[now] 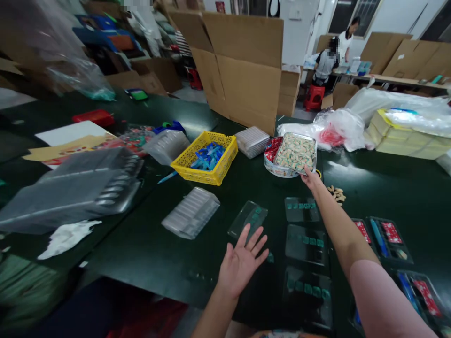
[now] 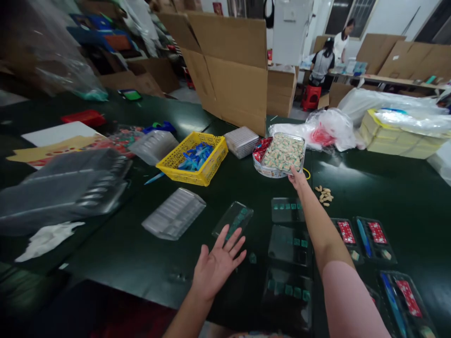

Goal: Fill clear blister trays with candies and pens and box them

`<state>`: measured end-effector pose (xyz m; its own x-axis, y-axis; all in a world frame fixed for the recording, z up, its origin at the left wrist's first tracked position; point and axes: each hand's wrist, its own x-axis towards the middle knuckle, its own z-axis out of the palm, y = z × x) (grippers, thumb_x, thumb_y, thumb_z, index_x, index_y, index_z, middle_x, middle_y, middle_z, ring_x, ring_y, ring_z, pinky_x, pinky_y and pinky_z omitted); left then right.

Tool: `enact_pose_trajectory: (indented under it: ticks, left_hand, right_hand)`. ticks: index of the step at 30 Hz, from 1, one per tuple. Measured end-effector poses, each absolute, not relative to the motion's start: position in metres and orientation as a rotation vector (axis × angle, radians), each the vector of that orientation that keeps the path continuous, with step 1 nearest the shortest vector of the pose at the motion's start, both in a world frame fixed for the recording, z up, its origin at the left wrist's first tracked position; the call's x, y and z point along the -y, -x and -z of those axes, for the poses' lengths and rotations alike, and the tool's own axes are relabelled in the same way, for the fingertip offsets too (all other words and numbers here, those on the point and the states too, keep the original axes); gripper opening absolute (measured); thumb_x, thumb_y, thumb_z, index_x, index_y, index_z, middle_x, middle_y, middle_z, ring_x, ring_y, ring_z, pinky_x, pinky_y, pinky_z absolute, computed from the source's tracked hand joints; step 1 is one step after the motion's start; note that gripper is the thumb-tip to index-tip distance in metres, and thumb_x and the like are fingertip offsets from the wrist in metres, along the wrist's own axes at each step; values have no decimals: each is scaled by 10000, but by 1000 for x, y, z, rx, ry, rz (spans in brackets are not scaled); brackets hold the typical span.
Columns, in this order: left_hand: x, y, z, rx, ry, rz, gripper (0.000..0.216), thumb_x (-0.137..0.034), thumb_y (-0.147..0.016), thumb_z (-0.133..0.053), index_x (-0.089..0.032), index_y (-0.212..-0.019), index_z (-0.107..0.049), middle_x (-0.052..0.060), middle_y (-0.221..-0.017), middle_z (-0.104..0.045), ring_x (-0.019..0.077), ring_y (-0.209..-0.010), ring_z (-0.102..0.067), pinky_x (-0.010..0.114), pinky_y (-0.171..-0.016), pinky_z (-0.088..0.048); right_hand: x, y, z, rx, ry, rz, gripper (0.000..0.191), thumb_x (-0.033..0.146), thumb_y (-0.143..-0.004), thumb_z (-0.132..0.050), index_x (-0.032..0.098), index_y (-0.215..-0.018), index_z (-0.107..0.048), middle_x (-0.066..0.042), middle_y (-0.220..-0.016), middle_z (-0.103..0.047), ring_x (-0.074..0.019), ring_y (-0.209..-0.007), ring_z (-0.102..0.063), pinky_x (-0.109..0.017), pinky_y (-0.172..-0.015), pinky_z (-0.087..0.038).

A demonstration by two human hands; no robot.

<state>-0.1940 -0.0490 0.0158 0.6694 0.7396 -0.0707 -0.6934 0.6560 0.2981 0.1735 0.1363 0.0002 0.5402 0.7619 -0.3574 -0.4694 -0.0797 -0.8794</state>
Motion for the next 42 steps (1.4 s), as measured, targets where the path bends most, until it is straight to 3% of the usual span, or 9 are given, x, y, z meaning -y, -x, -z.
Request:
enact_pose_trajectory:
  ticks: [4, 8, 14, 20, 23, 26, 33, 37, 42]
  left_hand:
    - [47, 183, -17, -349, -245, -808, 586, -607, -882, -456, -345, -1406, -456, 74, -1483, -446, 283, -1360, -399, 485, -1082, -332]
    - [49, 173, -14, -488, -376, -771, 537, -520, -878, -540, -318, -1373, -493, 92, -1460, -470, 287, -1345, -418, 503, -1099, -306]
    - [66, 158, -16, -726, -639, -673, 510, -362, -816, -686, -251, -1301, -574, 131, -1401, -531, 288, -1292, -486, 453, -1087, -335]
    - [96, 140, -26, -805, -996, -637, 442, -340, -741, -760, -222, -1159, -679, 123, -1311, -610, 278, -1234, -543, 444, -1092, -334]
    - [106, 144, -24, -863, -1114, -693, 240, -354, -743, -748, -177, -905, -741, 133, -1235, -654, 284, -1185, -578, 446, -1065, -372]
    - [115, 157, -19, -968, -1237, -788, 218, -381, -803, -676, -171, -797, -732, 130, -1189, -672, 277, -1135, -607, 451, -1035, -409]
    - [159, 170, 1, -922, -1757, -561, 369, -303, -781, -689, -236, -1143, -690, 110, -1316, -598, 267, -1217, -554, 445, -1046, -421]
    - [178, 163, 18, -999, -1636, -495, 464, -288, -801, -653, -230, -1259, -612, 125, -1357, -551, 249, -1136, -592, 389, -896, -517]
    - [180, 155, 15, -1029, -1249, -499, 591, -267, -761, -706, -205, -1326, -543, 144, -1341, -557, 206, -1053, -614, 343, -898, -499]
  right_hand:
    - [-143, -168, 0, 270, 1384, -1088, 287, 348, -765, -772, 191, -818, -537, 74, -525, -568, -44, -421, -509, -102, -352, -381]
    - [-135, -160, -8, 261, 1434, -1157, 336, 418, -760, -767, 191, -793, -522, 61, -524, -569, -56, -450, -542, -126, -433, -467]
    - [-40, -167, -42, 412, 1452, -1171, 358, 454, -723, -779, 231, -920, -581, 39, -738, -674, -69, -579, -617, -119, -432, -401]
    - [121, -180, -58, 701, 1519, -964, 330, 450, -671, -800, 215, -855, -661, 21, -824, -689, -79, -716, -621, -158, -585, -437]
    - [189, -177, -55, 819, 1655, -781, 269, 459, -750, -728, 200, -789, -670, 4, -784, -686, -125, -754, -624, -237, -694, -475]
    - [242, -155, -50, 1049, 1807, -649, 246, 431, -864, -611, 206, -916, -696, -35, -910, -704, -180, -870, -637, -330, -813, -490]
    - [309, -65, -5, 1825, 1820, -512, 379, 302, -878, -628, 206, -1244, -608, -119, -1304, -589, -283, -1208, -502, -466, -972, -450]
    - [326, -48, 31, 1914, 1943, -297, 242, 213, -898, -588, 188, -1122, -676, -116, -1176, -662, -275, -1103, -539, -419, -854, -455]
    - [333, -45, 46, 1972, 1921, -212, 262, 162, -931, -507, 192, -1130, -675, -97, -990, -697, -223, -896, -556, -361, -746, -409]
